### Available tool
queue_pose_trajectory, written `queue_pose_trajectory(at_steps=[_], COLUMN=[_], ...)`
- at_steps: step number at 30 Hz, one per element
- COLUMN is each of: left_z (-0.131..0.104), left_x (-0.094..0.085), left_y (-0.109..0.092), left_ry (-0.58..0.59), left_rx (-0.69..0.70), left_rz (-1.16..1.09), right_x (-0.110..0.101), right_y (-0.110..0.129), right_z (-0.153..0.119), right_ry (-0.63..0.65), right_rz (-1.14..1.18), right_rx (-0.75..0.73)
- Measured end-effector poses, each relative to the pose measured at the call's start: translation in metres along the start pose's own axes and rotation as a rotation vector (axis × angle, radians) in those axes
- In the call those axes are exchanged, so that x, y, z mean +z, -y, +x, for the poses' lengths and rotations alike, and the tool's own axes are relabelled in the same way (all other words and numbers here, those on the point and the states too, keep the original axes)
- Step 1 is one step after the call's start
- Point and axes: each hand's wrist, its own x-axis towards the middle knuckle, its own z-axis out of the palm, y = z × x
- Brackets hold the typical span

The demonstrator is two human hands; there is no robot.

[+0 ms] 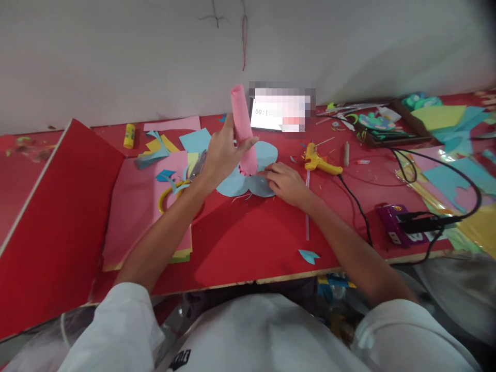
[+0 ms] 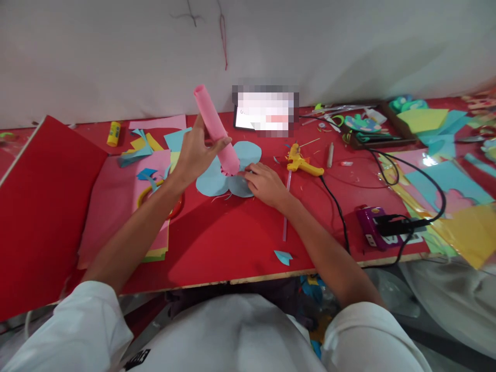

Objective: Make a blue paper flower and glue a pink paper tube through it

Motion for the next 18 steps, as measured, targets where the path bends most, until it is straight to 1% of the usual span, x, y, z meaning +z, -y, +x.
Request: queue_pose_trajectory(at_steps=[2,7,10,13,16,18], left_z=[0.002,0.004,0.003,0.003,0.004,0.003], left_x=[0.0,0.0,0.001,0.001,-0.001,-0.003], left_y=[0.005,0.013,0.015,0.015,0.012,0.008], left_ry=[-0.023,-0.055,-0.052,-0.025,-0.012,-0.008], left_rx=[-0.004,-0.032,-0.028,-0.019,-0.015,-0.009], left_rz=[0.015,0.039,0.053,0.056,0.066,0.054], right_x=[0.002,0.005,0.007,0.009,0.007,0.005], right_y=[-0.002,-0.005,-0.005,-0.005,-0.003,-0.002], right_z=[0.0,-0.001,-0.001,-0.001,-0.001,-0.001], right_ry=[0.043,0.055,0.072,0.084,0.068,0.024], right_rz=[-0.012,-0.017,-0.044,-0.068,-0.06,-0.024], right_rx=[-0.009,-0.01,-0.014,-0.019,-0.02,-0.013])
